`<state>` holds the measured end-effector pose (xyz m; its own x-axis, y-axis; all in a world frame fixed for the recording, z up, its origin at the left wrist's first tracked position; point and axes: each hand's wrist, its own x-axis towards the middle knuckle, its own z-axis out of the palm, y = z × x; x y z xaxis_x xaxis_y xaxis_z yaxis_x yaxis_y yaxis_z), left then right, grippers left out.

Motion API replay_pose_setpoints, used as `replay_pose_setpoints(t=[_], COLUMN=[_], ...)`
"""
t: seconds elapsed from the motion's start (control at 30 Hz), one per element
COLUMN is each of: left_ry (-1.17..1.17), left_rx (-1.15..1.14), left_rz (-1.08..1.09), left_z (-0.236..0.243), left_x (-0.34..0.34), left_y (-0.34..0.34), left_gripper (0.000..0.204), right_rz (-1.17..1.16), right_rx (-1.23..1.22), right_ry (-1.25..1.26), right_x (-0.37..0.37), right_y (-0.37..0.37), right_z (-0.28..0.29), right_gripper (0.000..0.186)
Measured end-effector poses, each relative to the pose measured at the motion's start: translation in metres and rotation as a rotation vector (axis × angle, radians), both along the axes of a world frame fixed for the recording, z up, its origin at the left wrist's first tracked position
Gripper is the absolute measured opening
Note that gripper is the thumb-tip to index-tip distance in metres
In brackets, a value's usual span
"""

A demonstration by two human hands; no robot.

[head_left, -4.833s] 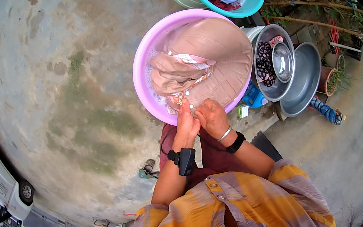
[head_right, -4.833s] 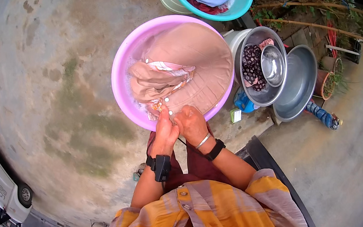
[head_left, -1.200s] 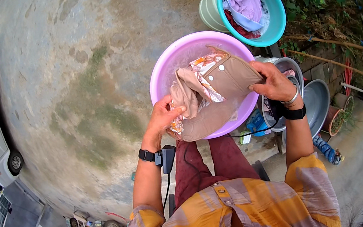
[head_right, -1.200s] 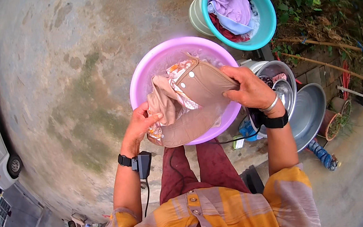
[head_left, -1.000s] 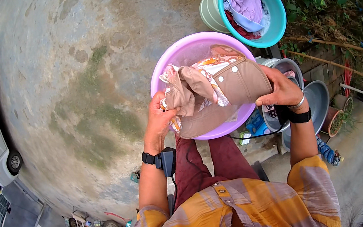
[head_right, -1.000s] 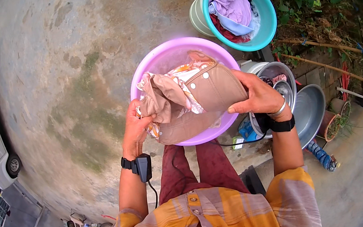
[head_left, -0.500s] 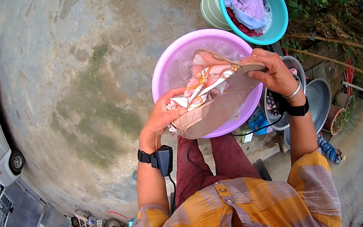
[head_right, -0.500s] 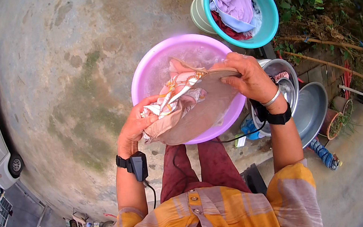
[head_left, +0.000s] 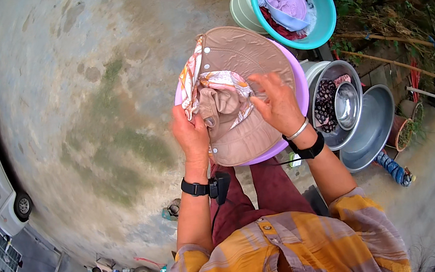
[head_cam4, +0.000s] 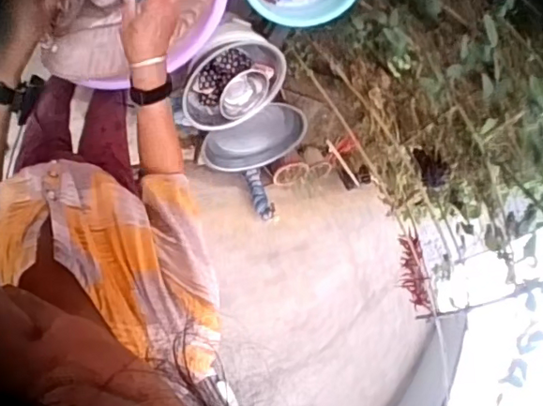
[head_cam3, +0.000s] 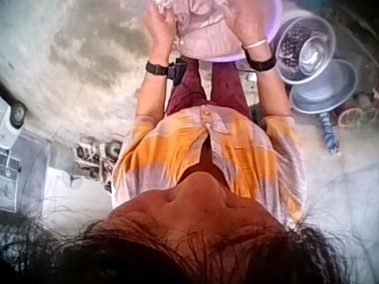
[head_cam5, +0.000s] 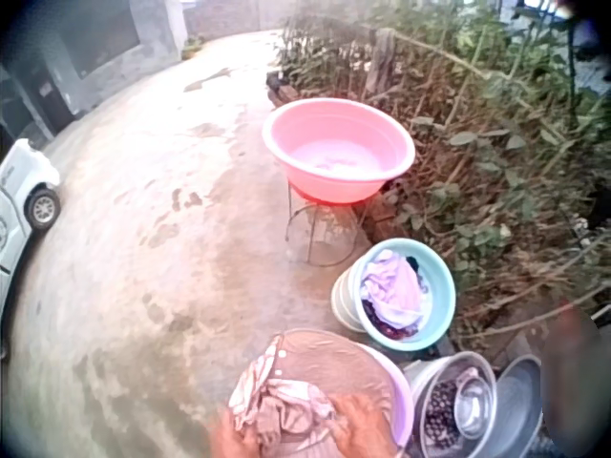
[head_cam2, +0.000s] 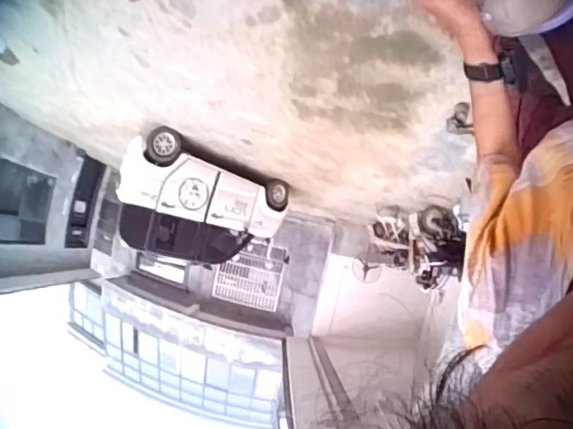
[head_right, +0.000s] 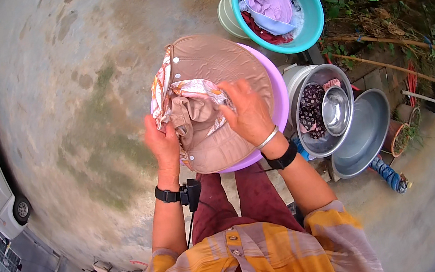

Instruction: The person washes a hat by hand in a pink basin using soap and water.

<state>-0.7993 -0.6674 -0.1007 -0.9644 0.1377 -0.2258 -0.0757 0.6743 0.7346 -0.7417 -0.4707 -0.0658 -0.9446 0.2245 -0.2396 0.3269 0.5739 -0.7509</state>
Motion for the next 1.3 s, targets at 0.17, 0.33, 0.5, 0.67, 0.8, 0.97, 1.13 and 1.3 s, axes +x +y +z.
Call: replay_pose_setpoints(t=[0.17, 0.33, 0.5, 0.67, 0.8, 0.97, 1.13, 1.3], left_ry=[0.112, -0.151, -0.809, -0.922, -0.839, -0.704, -0.756, -0.923], left_rx=[-0.12, -0.027, 0.663, 0.884, 0.943, 0.738, 0.417, 0.681], left_rz=[-0.255, -0.247, 0.462, 0.503, 0.553, 0.52, 0.453, 0.626], left_z=[-0.011, -0.022, -0.015, 0.005, 0.002, -0.005, -0.009, 0.009], left_x=[0.03, 0.035, 0.046, 0.051, 0.062, 0.067, 0.054, 0.041], left_y=[0.024, 0.029, 0.049, 0.066, 0.067, 0.065, 0.054, 0.046], left_gripper=[0.047, 0.058, 0.026, 0.022, 0.021, 0.024, 0.04, 0.048], right_rz=[-0.035, -0.058, -0.457, -0.425, -0.351, -0.368, -0.372, -0.254], right_rx=[-0.128, 0.128, -0.087, -0.024, -0.18, -0.163, 0.03, 0.214], right_ry=[-0.213, -0.249, -0.142, -0.099, -0.007, -0.048, -0.069, -0.24], right_x=[0.029, 0.023, 0.032, 0.034, 0.038, 0.024, 0.02, 0.045], right_y=[-0.048, -0.041, -0.039, -0.049, -0.048, -0.055, -0.035, -0.02], right_z=[-0.044, -0.055, -0.069, 0.0, 0.014, -0.001, -0.019, 0.015], right_gripper=[0.055, 0.047, 0.024, 0.011, 0.017, 0.024, 0.018, 0.044])
